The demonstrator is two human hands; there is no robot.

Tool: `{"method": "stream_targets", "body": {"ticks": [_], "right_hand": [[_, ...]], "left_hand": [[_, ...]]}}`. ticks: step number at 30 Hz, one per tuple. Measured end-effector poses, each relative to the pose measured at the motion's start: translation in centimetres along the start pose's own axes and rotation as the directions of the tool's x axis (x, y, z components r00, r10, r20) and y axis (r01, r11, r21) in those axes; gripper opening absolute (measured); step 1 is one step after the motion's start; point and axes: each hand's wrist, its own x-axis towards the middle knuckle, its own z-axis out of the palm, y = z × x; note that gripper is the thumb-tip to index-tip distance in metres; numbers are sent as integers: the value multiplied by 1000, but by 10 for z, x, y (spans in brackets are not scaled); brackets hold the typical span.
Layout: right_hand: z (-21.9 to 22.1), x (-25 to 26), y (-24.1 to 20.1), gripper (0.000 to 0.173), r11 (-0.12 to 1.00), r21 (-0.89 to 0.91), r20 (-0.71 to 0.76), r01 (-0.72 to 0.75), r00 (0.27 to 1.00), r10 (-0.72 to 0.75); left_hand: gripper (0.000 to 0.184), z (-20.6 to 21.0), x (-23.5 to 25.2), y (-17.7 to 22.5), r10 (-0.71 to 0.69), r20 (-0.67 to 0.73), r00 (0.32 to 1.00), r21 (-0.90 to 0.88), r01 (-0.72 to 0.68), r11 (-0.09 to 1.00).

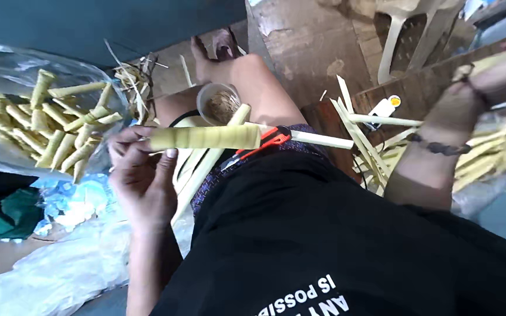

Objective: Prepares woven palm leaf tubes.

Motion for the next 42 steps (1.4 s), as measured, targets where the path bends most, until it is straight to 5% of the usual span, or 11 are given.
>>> {"method": "stream_targets", "body": {"ticks": [2, 3, 5, 6, 10, 13, 18, 25, 30, 35, 42], "right_hand": [[60, -68, -61, 22, 991, 75, 591, 109, 796, -133], [81, -103, -87, 19, 983, 166, 834, 83, 519, -185], [114, -151, -112, 19, 926, 359, 931, 114, 23, -364], [123, -161, -116, 18, 903, 407, 913, 137, -65, -402], [121, -161, -112, 20, 979, 172, 985, -106, -13, -174], [145, -170, -135, 32, 875, -135, 980, -465, -192, 50], [159, -188, -164, 23, 736, -344, 865, -583, -502, 7], [164, -186, -168, 19, 786, -248, 898, -566, -438, -32], [176, -176, -158, 31, 914, 187, 971, -360, -76, -228], [166, -199, -138, 61, 527, -480, 746, -701, -642, -174], [170, -181, -145, 57, 536, -369, 858, -760, -499, -118]], "left_hand": [[10, 0, -5, -1, 29, 2, 1000, 86, -29, 996], [12, -2, -8, -2, 46, 13, 999, 152, -47, 987], [19, -8, -12, -2, 74, 30, 997, 273, -80, 959], [19, -10, -16, -1, 70, 27, 997, 302, -75, 950], [9, -13, -30, 4, 143, -21, 990, 385, -124, 915], [7, -1, -28, 12, 338, -3, 941, 578, -274, 768], [14, 6, 0, 15, 413, 160, 896, 674, -405, 618], [13, 5, 6, 8, 380, 94, 920, 524, -371, 767], [13, -2, 8, 19, 80, -68, 994, 34, -78, 996], [15, -9, 7, 17, -93, -81, 992, -275, 67, 959], [83, -12, 6, 14, -180, -239, 954, -425, 64, 903]]}}
